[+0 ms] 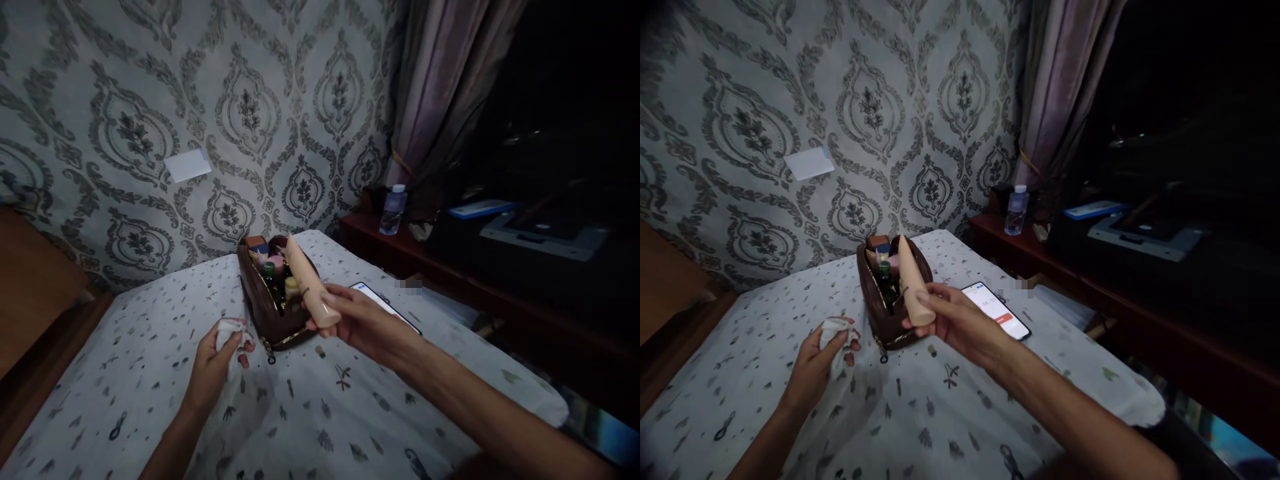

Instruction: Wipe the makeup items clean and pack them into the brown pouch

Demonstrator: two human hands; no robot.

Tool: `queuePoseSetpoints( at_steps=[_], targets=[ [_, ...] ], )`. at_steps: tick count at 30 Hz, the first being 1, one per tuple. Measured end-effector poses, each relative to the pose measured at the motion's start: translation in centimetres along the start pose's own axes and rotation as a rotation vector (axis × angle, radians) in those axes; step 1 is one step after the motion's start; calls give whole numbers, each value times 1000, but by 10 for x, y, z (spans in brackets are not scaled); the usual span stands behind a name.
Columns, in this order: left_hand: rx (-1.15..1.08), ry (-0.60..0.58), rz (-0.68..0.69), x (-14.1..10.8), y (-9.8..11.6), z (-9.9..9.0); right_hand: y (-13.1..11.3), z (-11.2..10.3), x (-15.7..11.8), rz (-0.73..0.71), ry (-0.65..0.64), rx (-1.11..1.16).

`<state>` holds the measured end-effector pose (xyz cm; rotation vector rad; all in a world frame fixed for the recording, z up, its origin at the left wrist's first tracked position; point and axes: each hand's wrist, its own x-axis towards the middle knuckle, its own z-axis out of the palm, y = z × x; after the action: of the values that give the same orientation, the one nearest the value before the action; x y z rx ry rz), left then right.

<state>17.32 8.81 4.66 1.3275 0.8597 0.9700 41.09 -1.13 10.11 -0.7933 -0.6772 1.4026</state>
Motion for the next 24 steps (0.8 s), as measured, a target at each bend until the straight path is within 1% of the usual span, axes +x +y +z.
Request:
queuePoseSetpoints(
  at_steps=[3,5,7,9,13,17,20,22,24],
  targets=[
    [4,55,-84,-1,-19,-14,-12,6,23,25,42,-100],
    [-3,90,-134,-1,-29,-20,-18,11,38,42,69,-188],
    [-12,110,-152,-1,-35,-24,-21,16,52,34,98,-243],
    [-12,115,-148,-1,-39,-26,-21,20,65,30,122,-272],
    [-12,94,-136,-1,-39,-27,-21,20,85,100,169,-349],
    [-14,72,-138,-1,-43,-29,-24,17,97,133,128,-473],
    [8,49,-146,-1,-51,-32,-31,18,101,141,126,-695],
    [23,16,-162,0,-57,-33,-37,23,102,150,132,-932],
    [27,-3,-182,0,-61,-34,-42,30,102,181,113,-1214]
  ],
)
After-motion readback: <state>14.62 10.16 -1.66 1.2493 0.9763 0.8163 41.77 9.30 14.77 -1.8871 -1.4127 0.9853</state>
